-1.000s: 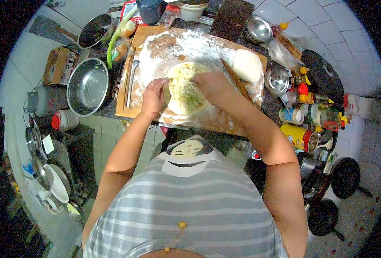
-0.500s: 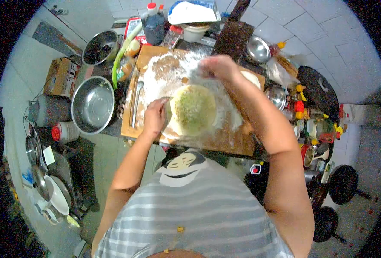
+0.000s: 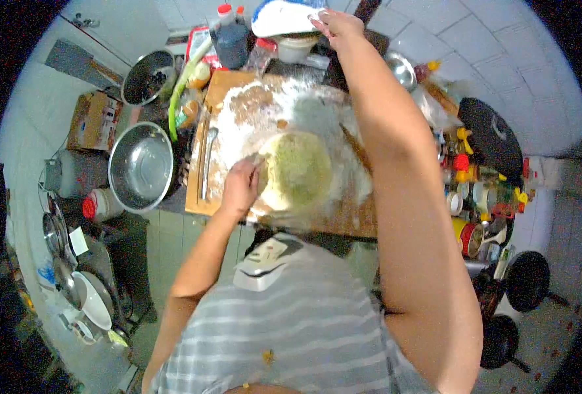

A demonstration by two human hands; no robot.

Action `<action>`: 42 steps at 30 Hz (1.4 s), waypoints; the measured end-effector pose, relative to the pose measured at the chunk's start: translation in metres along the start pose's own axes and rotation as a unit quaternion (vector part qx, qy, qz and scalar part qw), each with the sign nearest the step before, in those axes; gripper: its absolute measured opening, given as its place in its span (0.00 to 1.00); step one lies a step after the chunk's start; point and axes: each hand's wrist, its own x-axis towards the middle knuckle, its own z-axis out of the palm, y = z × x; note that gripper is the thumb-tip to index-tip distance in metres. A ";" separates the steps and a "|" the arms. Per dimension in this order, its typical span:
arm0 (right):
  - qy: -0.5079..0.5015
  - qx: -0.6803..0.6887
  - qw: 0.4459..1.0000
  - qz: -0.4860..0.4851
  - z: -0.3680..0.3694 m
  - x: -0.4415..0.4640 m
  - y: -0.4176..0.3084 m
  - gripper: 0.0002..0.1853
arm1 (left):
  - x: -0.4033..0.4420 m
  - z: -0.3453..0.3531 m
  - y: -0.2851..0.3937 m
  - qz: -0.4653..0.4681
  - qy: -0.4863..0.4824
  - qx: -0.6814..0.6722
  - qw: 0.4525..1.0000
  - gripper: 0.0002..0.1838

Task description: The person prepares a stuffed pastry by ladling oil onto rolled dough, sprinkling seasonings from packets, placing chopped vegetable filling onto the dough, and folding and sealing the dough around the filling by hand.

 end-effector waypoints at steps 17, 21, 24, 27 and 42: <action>-0.277 -0.625 0.729 0.041 -0.088 -0.300 0.056 0.40 | 0.027 0.004 0.028 0.030 -0.233 0.073 0.969 0.40; -0.200 -0.661 0.722 0.049 -0.090 -0.308 0.094 0.50 | 0.037 0.019 0.037 0.044 -0.313 0.149 0.937 0.47; -0.149 -0.615 0.773 0.047 -0.080 -0.306 0.095 0.40 | 0.039 0.028 0.027 0.037 -0.317 0.120 0.940 0.39; -0.152 -0.559 0.812 -0.063 -0.095 -0.300 0.116 0.28 | 0.037 0.033 0.018 0.019 -0.303 0.060 0.951 0.31; -0.224 -0.550 0.794 0.130 -0.087 -0.301 0.059 0.31 | 0.029 0.004 0.026 0.071 -0.234 -0.059 0.968 0.32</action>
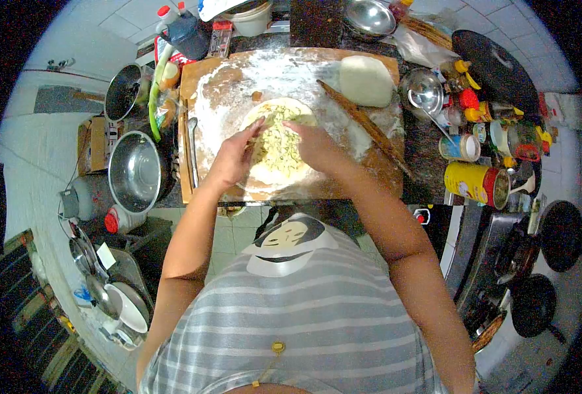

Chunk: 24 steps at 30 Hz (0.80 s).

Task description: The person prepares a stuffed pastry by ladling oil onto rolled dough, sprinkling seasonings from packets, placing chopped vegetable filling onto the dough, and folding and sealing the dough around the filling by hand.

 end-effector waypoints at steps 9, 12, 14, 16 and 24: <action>0.091 -0.061 0.994 -0.027 0.031 0.009 0.004 0.41 | 0.008 0.020 0.001 -0.082 -0.055 0.091 0.991 0.41; 0.144 -0.022 0.984 -0.103 0.038 0.016 0.011 0.33 | 0.011 0.030 -0.012 -0.077 -0.026 0.063 0.995 0.32; 0.147 0.005 0.981 -0.123 0.036 0.020 0.013 0.27 | 0.014 0.026 -0.012 -0.074 -0.011 0.012 0.997 0.27; 0.158 0.022 0.977 -0.138 0.033 0.019 0.009 0.23 | 0.017 0.021 -0.007 -0.046 0.012 0.017 0.999 0.24; 0.120 0.010 0.987 -0.111 0.011 0.009 -0.011 0.23 | 0.018 0.003 0.007 -0.027 0.052 -0.083 0.995 0.30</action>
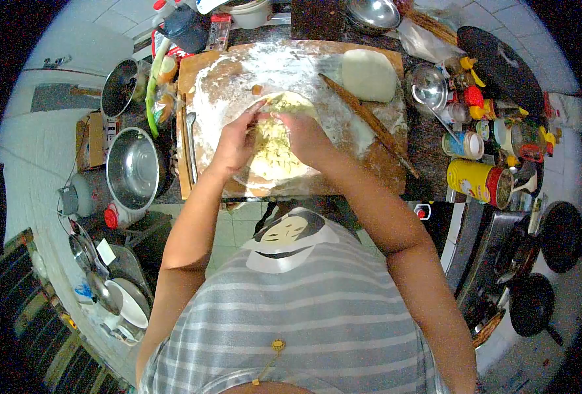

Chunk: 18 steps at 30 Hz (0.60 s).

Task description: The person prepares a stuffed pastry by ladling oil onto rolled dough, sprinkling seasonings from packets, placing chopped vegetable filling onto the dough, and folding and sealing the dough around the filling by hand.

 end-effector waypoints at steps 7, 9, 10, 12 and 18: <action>-0.057 -0.028 0.998 -0.007 -0.012 0.017 0.024 0.27 | -0.003 -0.011 -0.022 -0.027 -0.014 -0.007 1.000 0.30; -0.056 -0.056 0.996 0.033 -0.014 0.026 0.026 0.33 | 0.003 -0.005 -0.039 -0.006 -0.002 0.048 0.999 0.28; -0.061 -0.049 0.996 0.043 -0.011 0.029 0.027 0.36 | 0.008 -0.001 -0.041 -0.003 -0.006 0.066 0.998 0.27; -0.070 -0.036 0.995 0.060 -0.002 0.037 0.028 0.42 | 0.016 0.007 -0.043 0.011 -0.009 0.078 0.997 0.23; -0.037 -0.008 0.999 -0.031 0.015 0.040 0.032 0.33 | 0.019 0.020 -0.051 0.030 -0.027 0.038 0.998 0.18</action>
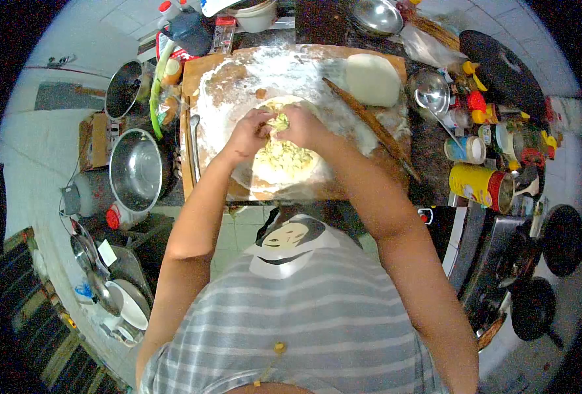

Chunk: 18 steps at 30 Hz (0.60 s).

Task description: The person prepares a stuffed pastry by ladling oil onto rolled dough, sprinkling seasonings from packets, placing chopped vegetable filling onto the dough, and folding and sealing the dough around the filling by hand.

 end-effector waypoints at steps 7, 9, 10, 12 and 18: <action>0.009 0.046 0.999 -0.019 -0.013 -0.027 -0.023 0.19 | -0.022 -0.021 0.031 -0.043 0.020 -0.105 0.993 0.17; -0.013 0.004 1.000 -0.004 -0.016 -0.032 -0.025 0.19 | -0.028 -0.028 0.036 -0.035 0.018 -0.082 0.996 0.18; -0.023 -0.017 1.000 0.004 -0.019 -0.035 -0.028 0.19 | -0.031 -0.030 0.038 -0.031 0.017 -0.071 0.997 0.19; -0.034 -0.005 0.999 -0.004 -0.028 -0.041 -0.037 0.18 | -0.037 -0.030 0.039 -0.011 0.056 -0.026 0.998 0.17; 0.014 0.057 0.997 0.056 -0.028 -0.049 -0.029 0.15 | -0.074 -0.012 0.038 -0.050 0.084 0.106 0.990 0.19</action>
